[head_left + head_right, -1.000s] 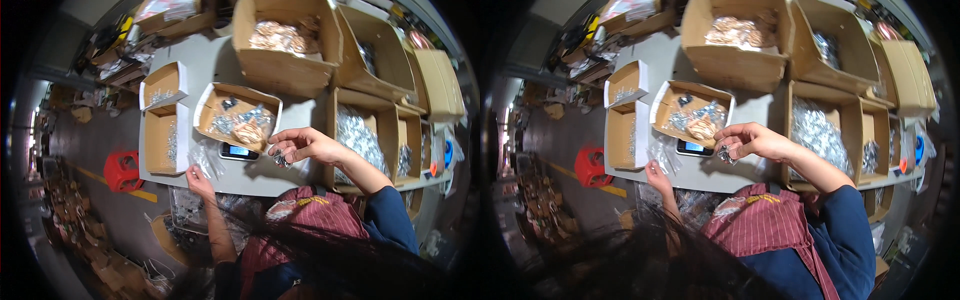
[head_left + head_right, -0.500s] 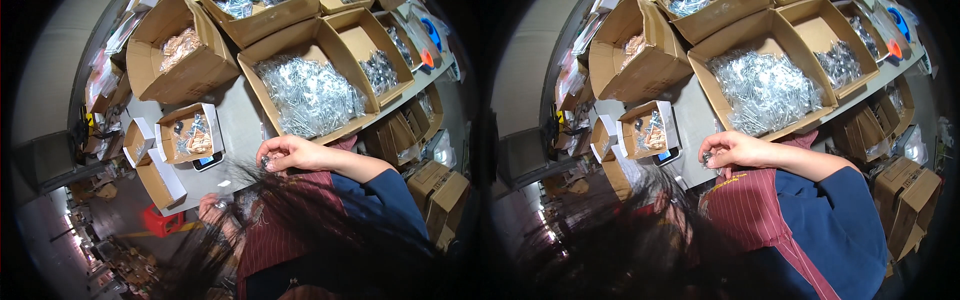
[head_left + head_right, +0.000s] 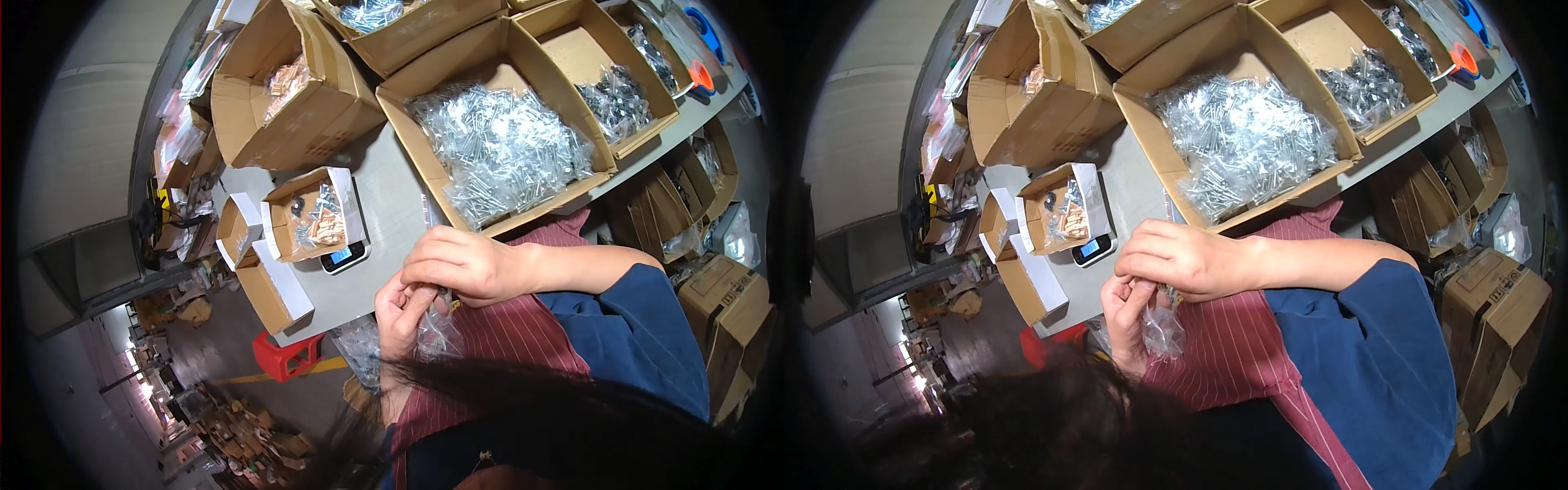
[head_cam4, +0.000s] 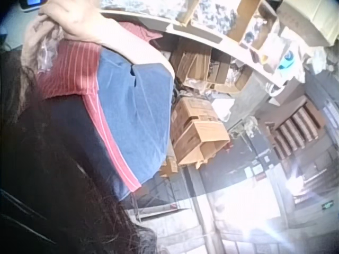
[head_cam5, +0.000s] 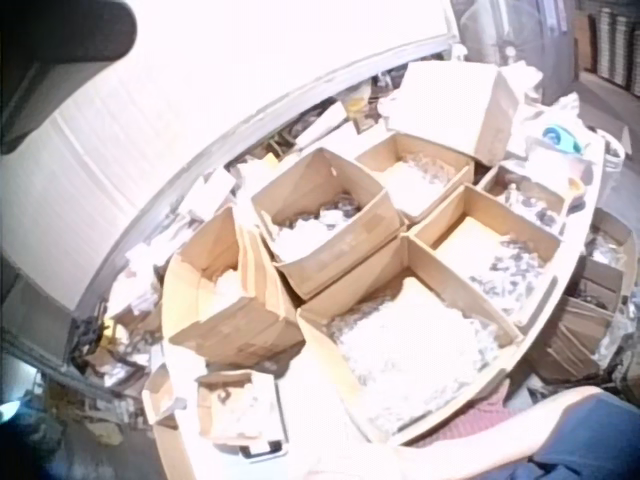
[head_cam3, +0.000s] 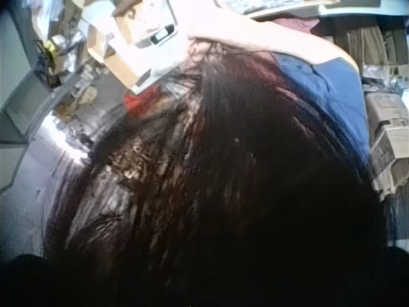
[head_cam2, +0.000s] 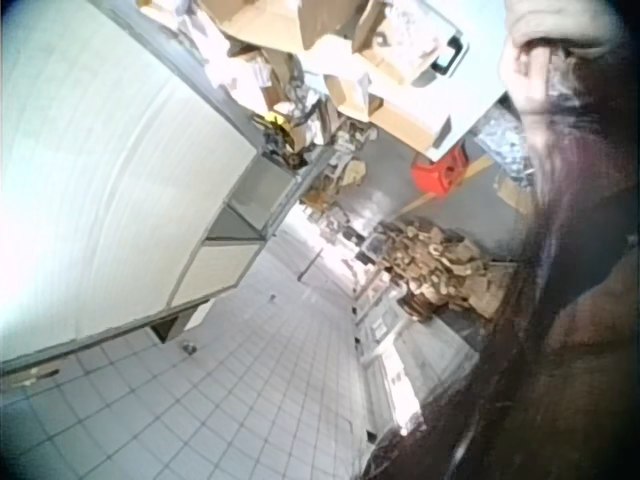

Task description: The person picks metal components from cardboard boxes, places them into plastic bags, and weighs the bags on a digital scale.

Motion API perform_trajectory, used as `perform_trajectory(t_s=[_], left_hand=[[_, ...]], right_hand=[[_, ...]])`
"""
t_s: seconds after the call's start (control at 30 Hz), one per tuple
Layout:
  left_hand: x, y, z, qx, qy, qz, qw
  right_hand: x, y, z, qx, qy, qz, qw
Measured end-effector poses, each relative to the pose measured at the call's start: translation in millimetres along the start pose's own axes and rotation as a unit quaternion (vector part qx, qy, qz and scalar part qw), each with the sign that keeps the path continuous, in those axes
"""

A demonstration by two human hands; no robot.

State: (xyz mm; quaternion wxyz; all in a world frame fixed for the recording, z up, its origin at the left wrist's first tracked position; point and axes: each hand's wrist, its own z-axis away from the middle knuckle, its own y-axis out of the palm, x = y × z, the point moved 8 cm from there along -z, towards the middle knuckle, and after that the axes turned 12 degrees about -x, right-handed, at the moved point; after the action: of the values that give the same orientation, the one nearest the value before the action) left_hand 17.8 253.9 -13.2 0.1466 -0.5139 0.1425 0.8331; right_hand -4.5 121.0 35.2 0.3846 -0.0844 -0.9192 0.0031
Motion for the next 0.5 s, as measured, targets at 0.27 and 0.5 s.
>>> perform_trajectory(t_s=[0.27,0.5], left_hand=[[6.2,-15.4,0.6,-0.121,-0.006,-0.035,0.992],[-0.2,-23.7,-1.4,-0.185,-0.031,-0.016,0.982]], right_hand=[[-65.1,-5.8,30.6,-0.032,0.449,-0.387,0.805],[-78.0,23.2,50.2,0.082,0.559,-0.381,0.731]])
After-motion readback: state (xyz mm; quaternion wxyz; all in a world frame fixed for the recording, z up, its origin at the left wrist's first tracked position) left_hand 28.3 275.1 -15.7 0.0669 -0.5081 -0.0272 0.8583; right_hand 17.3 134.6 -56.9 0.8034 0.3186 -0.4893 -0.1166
